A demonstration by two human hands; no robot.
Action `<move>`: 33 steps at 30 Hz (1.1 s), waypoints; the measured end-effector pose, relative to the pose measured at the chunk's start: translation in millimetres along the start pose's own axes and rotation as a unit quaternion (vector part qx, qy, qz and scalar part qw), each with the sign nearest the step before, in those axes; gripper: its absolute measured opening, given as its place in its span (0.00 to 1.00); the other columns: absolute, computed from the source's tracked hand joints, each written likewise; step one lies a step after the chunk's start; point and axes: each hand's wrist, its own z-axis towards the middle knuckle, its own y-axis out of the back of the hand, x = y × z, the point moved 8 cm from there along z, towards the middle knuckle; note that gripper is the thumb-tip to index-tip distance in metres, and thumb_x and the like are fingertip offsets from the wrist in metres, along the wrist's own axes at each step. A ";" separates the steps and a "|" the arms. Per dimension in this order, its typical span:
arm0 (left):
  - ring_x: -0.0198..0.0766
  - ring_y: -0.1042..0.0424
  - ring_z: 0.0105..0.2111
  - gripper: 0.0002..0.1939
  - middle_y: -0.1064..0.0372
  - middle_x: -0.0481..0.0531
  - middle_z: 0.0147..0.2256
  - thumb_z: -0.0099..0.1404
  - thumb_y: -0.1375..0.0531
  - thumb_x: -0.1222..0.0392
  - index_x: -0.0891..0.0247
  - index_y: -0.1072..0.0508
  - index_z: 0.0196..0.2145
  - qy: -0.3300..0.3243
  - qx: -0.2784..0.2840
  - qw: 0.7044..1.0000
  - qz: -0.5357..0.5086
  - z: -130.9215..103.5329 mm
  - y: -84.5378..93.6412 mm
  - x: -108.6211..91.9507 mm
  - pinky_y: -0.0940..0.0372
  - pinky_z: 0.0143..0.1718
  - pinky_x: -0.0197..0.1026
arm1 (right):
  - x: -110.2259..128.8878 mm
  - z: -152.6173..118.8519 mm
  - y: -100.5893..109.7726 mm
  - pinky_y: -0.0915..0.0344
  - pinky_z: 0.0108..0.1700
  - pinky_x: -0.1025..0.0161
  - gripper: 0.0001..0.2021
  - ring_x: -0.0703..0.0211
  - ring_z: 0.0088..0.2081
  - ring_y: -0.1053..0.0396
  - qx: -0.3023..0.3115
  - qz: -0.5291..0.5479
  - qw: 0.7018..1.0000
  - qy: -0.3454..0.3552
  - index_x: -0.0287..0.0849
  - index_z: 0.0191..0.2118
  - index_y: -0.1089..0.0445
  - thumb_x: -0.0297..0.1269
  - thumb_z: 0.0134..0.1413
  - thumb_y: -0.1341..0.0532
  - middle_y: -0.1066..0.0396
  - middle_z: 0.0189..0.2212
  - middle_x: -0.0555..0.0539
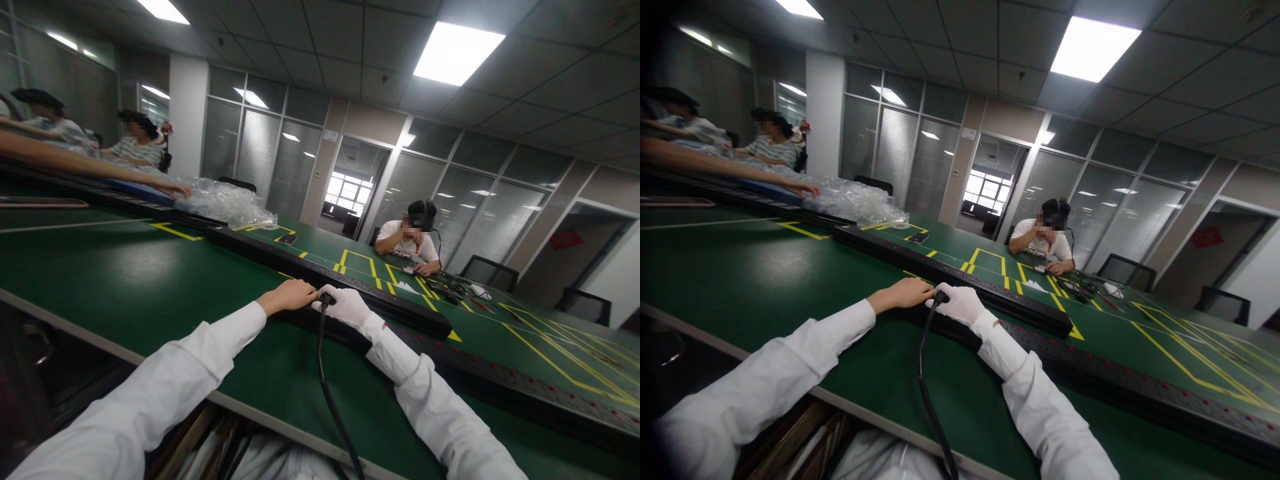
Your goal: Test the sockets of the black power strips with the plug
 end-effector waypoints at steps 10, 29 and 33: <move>0.46 0.30 0.35 0.25 0.29 0.60 0.35 0.64 0.60 0.50 0.65 0.29 0.33 0.005 0.001 1.000 -0.009 0.8 -1.0 0.8 0.38 0.34 0.42 | 10.3 -2.3 12.1 0.45 0.33 0.70 0.15 0.65 0.32 0.34 -0.027 -0.015 0.999 0.024 0.47 0.35 0.32 0.52 0.47 0.45 0.30 0.30 0.52; 0.45 0.30 0.37 0.22 0.29 0.59 0.37 0.64 0.59 0.51 0.63 0.29 0.34 0.006 0.004 1.000 -0.019 -0.7 -1.6 2.6 0.39 0.36 0.42 | 0.0 0.8 -0.5 0.48 0.29 0.70 0.16 0.63 0.28 0.34 -0.011 -0.059 0.998 -0.021 0.49 0.39 0.35 0.53 0.51 0.50 0.30 0.24 0.52; 0.45 0.30 0.37 0.23 0.29 0.59 0.37 0.64 0.59 0.50 0.63 0.29 0.34 0.010 0.007 1.000 -0.015 0.0 -1.6 3.2 0.39 0.36 0.41 | 1.0 0.6 1.4 0.47 0.29 0.70 0.18 0.63 0.28 0.33 -0.020 -0.051 0.998 -0.019 0.49 0.38 0.34 0.55 0.49 0.49 0.30 0.25 0.52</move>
